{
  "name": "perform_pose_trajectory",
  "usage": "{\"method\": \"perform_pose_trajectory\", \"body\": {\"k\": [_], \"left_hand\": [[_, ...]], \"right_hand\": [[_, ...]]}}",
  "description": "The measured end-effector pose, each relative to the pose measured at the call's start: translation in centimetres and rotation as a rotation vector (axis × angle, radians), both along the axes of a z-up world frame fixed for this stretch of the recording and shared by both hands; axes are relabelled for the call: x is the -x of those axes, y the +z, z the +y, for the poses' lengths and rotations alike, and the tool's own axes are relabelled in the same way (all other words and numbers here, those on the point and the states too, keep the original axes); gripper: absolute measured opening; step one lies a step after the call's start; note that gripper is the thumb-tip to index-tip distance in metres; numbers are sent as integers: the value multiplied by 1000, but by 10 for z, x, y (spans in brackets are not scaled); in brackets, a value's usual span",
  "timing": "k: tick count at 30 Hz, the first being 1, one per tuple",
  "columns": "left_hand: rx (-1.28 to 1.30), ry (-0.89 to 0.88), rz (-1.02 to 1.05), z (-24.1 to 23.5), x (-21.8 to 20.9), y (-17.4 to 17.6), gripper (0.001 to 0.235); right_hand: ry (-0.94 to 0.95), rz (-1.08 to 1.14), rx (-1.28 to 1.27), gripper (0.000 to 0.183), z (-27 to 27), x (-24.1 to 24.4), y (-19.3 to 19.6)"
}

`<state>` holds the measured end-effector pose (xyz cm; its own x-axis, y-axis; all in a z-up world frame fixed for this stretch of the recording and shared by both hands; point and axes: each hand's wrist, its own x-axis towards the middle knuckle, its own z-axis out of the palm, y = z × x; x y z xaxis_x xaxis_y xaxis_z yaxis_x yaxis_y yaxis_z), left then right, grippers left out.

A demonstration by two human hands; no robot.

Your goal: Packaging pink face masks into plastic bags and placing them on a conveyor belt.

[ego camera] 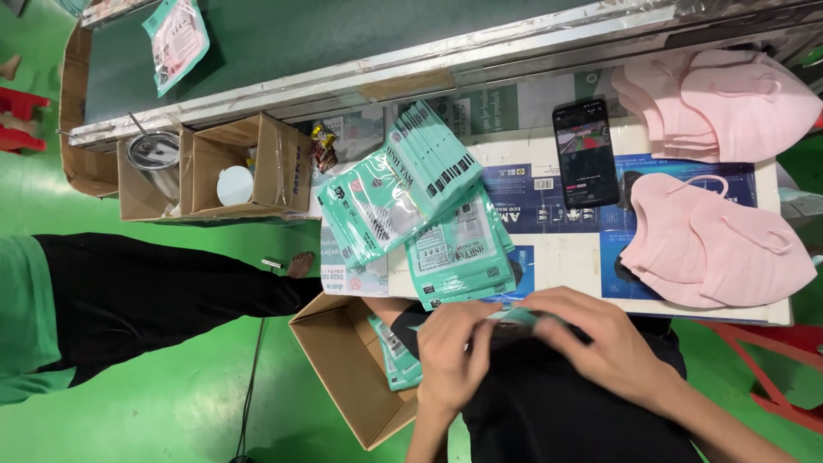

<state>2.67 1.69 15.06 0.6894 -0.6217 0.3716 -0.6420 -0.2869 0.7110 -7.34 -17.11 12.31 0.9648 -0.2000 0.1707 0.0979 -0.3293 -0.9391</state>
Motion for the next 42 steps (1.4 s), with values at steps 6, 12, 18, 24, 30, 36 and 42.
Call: {"method": "perform_pose_trajectory", "body": {"k": [6,12,18,24,30,36,42], "left_hand": [[49,-111,-49,-12,12,27,29],[85,-63,-90,6,16,17,31],[28,-93,-95,7,18,31,27],[5,-12,-216,13,22,42,29],[-2,28,-219,16,22,28,32],[-15,94,-319,23,10,40,35],[165,194,-126,17,3,25,24]], "right_hand": [[-99,-189,192,26,3,-5,11],[-70,-332,335,32,9,-5,18],[-24,-355,318,36,13,-5,22],[-30,-355,264,31,10,-6,11],[-54,-220,204,30,10,-5,3],[-189,-174,304,26,3,-16,2],[-166,-120,191,25,-16,-20,2]]}}
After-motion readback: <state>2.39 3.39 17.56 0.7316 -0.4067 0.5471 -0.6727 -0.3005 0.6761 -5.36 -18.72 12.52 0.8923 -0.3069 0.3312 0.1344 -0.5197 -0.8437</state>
